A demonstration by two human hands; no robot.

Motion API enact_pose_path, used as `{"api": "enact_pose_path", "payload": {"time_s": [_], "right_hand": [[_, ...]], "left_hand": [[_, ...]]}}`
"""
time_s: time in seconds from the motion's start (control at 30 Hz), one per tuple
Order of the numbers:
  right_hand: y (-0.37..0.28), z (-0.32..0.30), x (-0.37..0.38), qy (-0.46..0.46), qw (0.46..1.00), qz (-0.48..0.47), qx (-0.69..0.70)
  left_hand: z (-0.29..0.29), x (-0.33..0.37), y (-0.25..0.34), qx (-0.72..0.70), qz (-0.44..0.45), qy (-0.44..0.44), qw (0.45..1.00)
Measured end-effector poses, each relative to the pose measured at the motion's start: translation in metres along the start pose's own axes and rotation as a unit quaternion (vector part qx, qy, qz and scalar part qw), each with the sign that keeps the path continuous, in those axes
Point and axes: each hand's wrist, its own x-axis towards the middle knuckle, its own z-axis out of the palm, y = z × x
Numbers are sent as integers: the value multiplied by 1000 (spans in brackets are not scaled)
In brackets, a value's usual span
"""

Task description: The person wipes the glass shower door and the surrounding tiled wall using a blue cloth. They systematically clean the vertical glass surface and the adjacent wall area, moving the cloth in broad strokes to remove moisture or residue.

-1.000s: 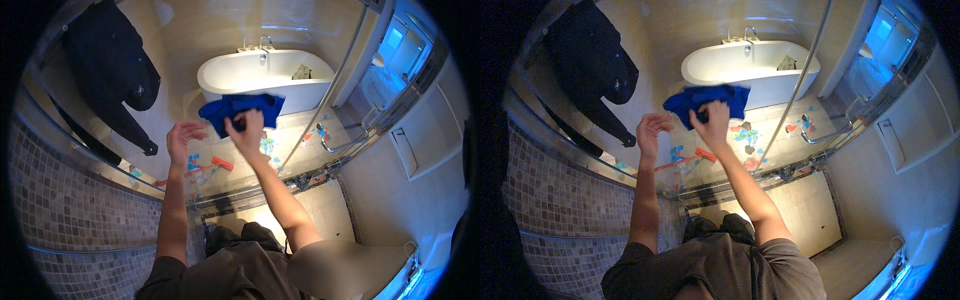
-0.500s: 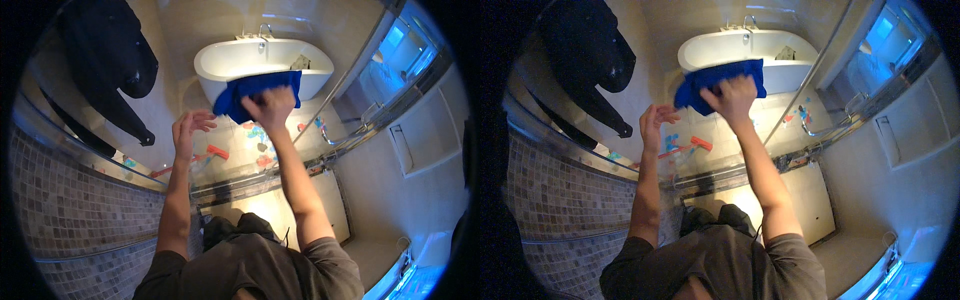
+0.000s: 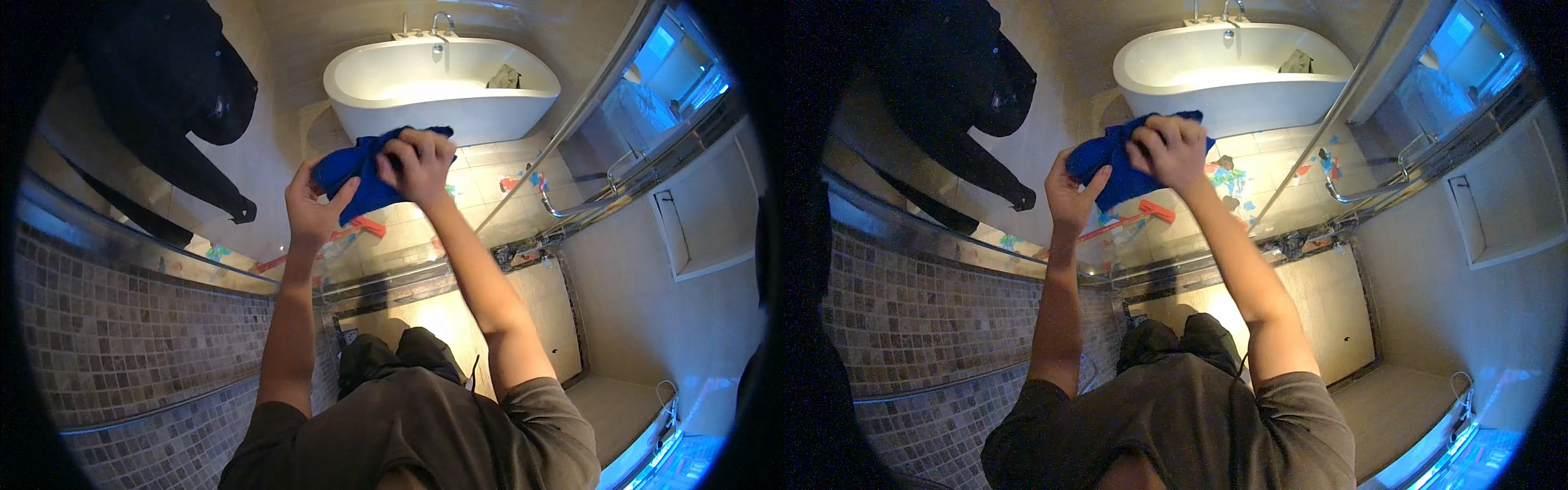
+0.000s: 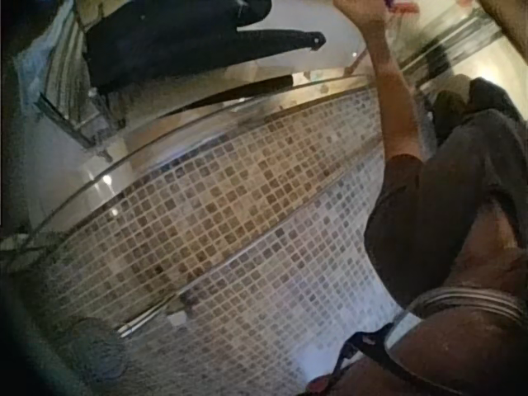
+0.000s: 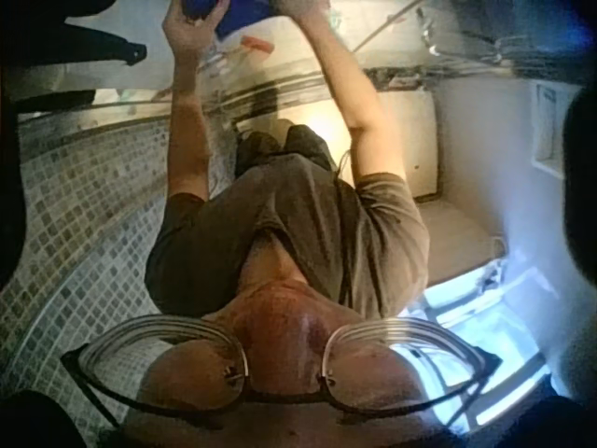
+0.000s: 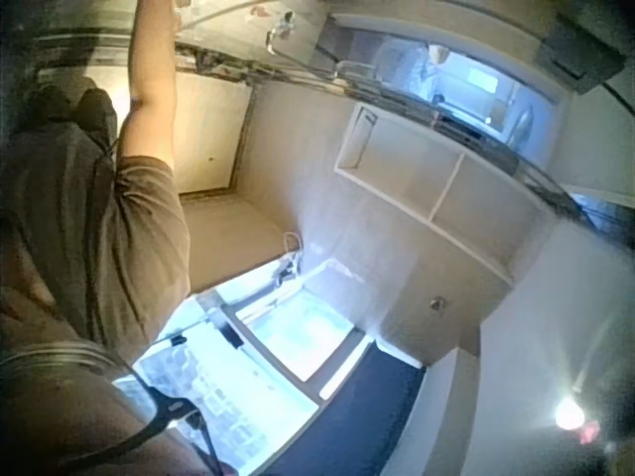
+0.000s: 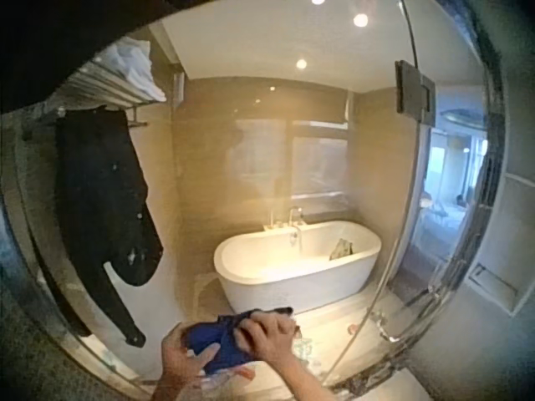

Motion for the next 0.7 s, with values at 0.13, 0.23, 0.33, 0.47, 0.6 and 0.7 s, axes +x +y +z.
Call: {"api": "enact_pose_path", "payload": {"time_s": [0.13, 0.23, 0.33, 0.47, 0.6, 0.7], "right_hand": [[-42, 7, -45, -68, 990, 106, 57], [-31, 19, -45, -41, 997, 71, -2], [-4, 8, 1, -13, 998, 5, -57], [32, -24, 88, -33, 993, -96, -62], [48, -23, 109, 54, 984, -101, -134], [17, -16, 60, -32, 996, -30, -82]], "left_hand": [[2, 1, 0, 1, -44, 30, 999], [-2, 0, -1, 8, 12, 26, 1000], [-14, 4, 5, 5, 16, 31, 999], [-12, 7, 15, -98, -19, 24, 995], [-2, 10, 14, 33, 47, 51, 997], [-5, 18, 12, 199, 205, 110, 952]]}}
